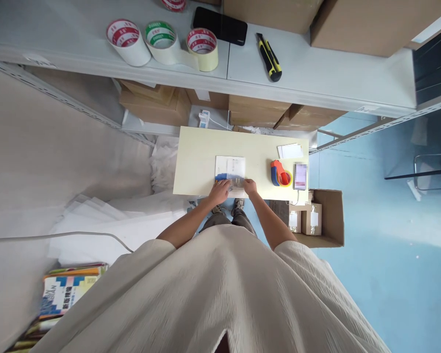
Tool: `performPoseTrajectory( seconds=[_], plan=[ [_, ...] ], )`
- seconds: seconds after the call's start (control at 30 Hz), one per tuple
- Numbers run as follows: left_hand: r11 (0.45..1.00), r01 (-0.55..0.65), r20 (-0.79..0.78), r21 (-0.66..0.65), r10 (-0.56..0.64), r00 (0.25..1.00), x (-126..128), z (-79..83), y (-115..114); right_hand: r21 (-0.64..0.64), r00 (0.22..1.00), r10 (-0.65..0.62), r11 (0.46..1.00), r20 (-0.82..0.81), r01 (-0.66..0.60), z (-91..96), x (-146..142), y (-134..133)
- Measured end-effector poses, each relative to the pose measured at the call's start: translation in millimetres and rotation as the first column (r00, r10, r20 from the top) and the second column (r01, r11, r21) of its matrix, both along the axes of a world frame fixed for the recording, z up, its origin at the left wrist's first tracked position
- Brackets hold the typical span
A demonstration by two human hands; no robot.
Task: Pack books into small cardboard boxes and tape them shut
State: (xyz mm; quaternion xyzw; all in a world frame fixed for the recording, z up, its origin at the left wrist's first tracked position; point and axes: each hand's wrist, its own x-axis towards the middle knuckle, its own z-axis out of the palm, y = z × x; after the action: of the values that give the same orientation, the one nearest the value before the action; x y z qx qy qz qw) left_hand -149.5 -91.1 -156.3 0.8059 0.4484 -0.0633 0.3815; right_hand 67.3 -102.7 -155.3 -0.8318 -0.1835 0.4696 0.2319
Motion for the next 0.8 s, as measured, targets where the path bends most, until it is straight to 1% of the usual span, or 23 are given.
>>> performPoseTrajectory(
  seconds=[0.13,0.23,0.33,0.43,0.53,0.63,0.73,0.8],
  plan=[
    [0.995,-0.057,0.003,-0.077,0.058,0.998,4,2.8,3,-0.023,0.998,-0.043,0.999,-0.051,0.041,1.8,-7,7],
    [0.986,-0.128,0.009,-0.11,0.13,0.991,9,10.3,4,-0.017,0.993,-0.074,0.997,-0.094,0.073,8.3,-12,9],
    [0.964,-0.234,0.013,-0.129,0.238,0.971,12,24.3,8,0.031,0.972,-0.111,0.992,-0.21,0.12,20.4,-16,9],
    [0.919,-0.338,0.048,-0.203,0.354,0.934,7,43.9,16,0.098,0.936,-0.112,0.983,-0.335,0.153,34.9,-25,9],
    [0.872,-0.407,0.064,-0.272,0.438,0.897,-6,65.5,27,0.15,0.916,-0.049,0.982,-0.399,0.118,47.9,-39,14],
    [0.852,-0.45,0.062,-0.266,0.481,0.874,-23,83.3,35,0.193,0.894,0.039,0.98,-0.446,0.054,57.1,-57,23],
    [0.824,-0.501,0.081,-0.262,0.537,0.84,-42,92.6,38,0.231,0.852,0.165,0.971,-0.496,-0.054,60.2,-74,32],
    [0.8,-0.549,0.102,-0.242,0.583,0.806,-57,93.2,39,0.25,0.816,0.23,0.962,-0.53,-0.109,57.2,-82,36]
  ],
)
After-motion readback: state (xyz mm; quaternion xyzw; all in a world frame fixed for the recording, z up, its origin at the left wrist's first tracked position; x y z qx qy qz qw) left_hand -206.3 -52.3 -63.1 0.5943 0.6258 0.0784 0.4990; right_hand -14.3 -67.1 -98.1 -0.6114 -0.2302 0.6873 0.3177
